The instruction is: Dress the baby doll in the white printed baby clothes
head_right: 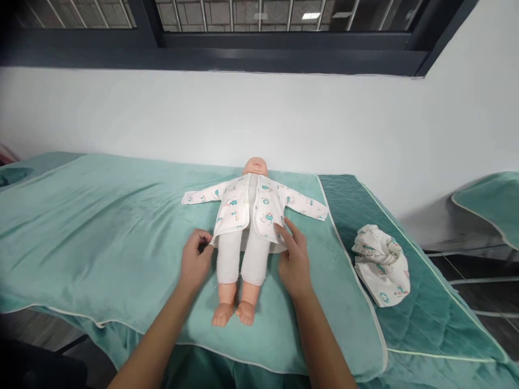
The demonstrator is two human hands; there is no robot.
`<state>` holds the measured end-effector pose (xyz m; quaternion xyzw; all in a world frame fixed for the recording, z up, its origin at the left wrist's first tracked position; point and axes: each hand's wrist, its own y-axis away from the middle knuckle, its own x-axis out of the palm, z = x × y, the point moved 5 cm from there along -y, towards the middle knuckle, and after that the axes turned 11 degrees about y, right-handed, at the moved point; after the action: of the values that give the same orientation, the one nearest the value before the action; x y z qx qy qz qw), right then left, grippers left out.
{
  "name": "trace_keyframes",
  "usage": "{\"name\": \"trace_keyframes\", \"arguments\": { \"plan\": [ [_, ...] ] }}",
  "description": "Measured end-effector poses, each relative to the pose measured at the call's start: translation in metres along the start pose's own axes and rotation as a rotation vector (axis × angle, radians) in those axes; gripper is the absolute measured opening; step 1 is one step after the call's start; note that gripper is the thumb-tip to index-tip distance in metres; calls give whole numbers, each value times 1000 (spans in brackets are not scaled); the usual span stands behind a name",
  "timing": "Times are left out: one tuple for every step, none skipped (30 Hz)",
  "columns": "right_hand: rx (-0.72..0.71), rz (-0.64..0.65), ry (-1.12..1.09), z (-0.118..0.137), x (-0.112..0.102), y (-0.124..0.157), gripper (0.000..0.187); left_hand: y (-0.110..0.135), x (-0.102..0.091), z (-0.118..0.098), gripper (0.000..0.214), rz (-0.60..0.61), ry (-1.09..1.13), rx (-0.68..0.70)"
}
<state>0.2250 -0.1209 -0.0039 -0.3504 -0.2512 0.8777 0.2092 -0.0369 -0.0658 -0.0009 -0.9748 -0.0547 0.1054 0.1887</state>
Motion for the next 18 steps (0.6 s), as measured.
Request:
{"name": "trace_keyframes", "arguments": {
  "plan": [
    [56, -10, -100, -2, -1, 0, 63, 1, -1, 0, 11, -3, 50, 1],
    [141, -28, -223, -7, -2, -1, 59, 1, -3, 1, 11, -13, 101, -3],
    [256, -56, -359, -15, -2, -2, 53, 0, -5, 2, 10, -32, 147, -16],
    [392, -93, -497, -25, 0, -4, 47, -1, -6, 5, 10, -58, 190, -42],
    [532, -124, -632, -34, 3, -6, 42, -4, -7, 8, 8, -86, 233, -79],
    [654, -138, -748, -43, 8, -11, 37, -8, -6, 12, 9, -110, 282, -125],
    [742, -132, -836, -49, 14, -17, 32, -14, -4, 16, 13, -127, 338, -177],
    [792, -109, -898, -53, 20, -26, 27, -21, 0, 19, 19, -137, 405, -233],
    [817, -70, -941, -55, 26, -37, 23, -28, 5, 22, 26, -133, 484, -287],
    [832, -18, -966, -56, 32, -48, 19, -36, 12, 23, 32, -113, 570, -335],
    [848, 36, -980, -55, 39, -58, 17, -44, 20, 24, 37, -80, 651, -383],
    [870, 83, -990, -54, 46, -67, 17, -52, 28, 25, 40, -42, 718, -432],
    [892, 126, -1001, -53, 52, -75, 19, -59, 36, 25, 43, -2, 770, -481],
    [906, 159, -1004, -52, 58, -82, 21, -65, 44, 25, 44, 36, 807, -530],
    [902, 176, -990, -51, 63, -88, 23, -71, 50, 26, 45, 62, 833, -580],
    [874, 174, -954, -52, 66, -94, 25, -76, 56, 27, 45, 81, 858, -622],
    [834, 164, -904, -53, 68, -99, 26, -82, 62, 27, 44, 98, 885, -647],
    [797, 150, -847, -55, 70, -103, 26, -87, 66, 28, 44, 113, 914, -655]
  ]
}}
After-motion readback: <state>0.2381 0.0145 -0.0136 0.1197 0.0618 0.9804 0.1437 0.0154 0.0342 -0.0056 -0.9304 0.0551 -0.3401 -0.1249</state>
